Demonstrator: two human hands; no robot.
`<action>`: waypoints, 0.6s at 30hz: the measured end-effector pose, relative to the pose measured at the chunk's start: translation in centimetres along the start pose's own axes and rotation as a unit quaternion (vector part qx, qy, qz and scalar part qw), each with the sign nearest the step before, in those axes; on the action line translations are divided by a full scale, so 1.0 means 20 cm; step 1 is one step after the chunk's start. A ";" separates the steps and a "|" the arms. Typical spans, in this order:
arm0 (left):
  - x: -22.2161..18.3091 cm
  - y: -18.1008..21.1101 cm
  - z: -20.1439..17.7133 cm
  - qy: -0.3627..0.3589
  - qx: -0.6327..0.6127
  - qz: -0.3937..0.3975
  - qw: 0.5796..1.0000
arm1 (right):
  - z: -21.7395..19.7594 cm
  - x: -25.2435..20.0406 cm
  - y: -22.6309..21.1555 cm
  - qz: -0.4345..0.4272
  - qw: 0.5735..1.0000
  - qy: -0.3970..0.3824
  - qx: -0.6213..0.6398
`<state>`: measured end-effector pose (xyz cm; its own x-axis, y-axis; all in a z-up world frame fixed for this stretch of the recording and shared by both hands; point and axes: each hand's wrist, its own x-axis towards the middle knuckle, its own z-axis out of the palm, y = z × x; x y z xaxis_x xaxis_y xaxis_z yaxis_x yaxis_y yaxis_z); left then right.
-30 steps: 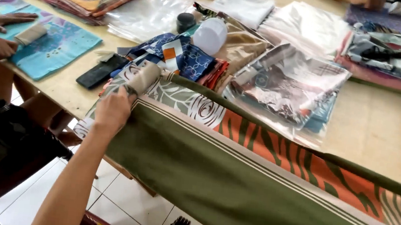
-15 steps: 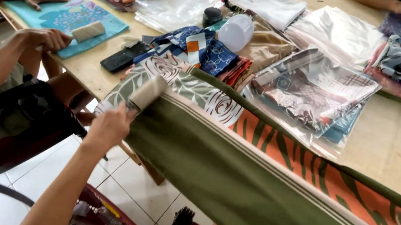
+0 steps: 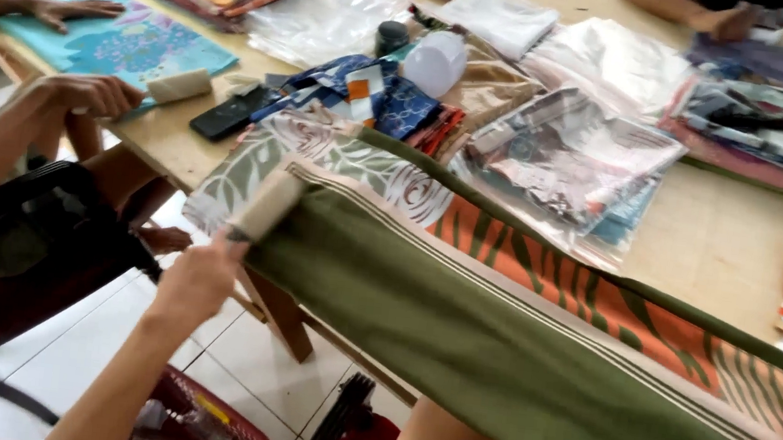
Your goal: Using a lint roller to remove lint and debris from a green fabric garment on a work table.
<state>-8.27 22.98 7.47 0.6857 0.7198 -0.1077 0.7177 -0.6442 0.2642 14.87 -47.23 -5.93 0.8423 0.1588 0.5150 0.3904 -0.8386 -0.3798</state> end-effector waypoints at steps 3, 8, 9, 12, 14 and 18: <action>0.19 -0.21 -0.02 0.032 0.052 -0.094 0.994 | -0.02 0.07 0.16 -0.025 0.953 -0.069 -0.294; 0.08 -0.26 -0.10 0.091 0.012 -0.076 0.993 | -0.18 0.10 -0.09 0.050 0.960 -0.132 -0.243; 0.01 -0.22 -0.12 0.109 0.006 -0.029 0.994 | -0.19 0.11 -0.11 0.063 0.957 -0.155 -0.237; -0.19 -0.11 -0.01 0.077 0.005 0.016 0.997 | -0.24 0.11 -0.19 0.057 0.964 -0.170 -0.197; -0.20 -0.08 0.07 0.012 0.004 0.000 1.000 | -0.29 0.12 -0.27 0.056 0.971 -0.170 -0.157; 0.35 -0.77 0.79 0.066 0.267 0.057 0.960 | -0.32 0.08 -0.30 -0.001 0.986 -0.128 -0.107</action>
<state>-12.64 33.79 -12.41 0.7670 0.6412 0.0253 0.6235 -0.7353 -0.2656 11.61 -45.30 2.07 0.9185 0.2633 0.2951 0.3273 -0.9249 -0.1934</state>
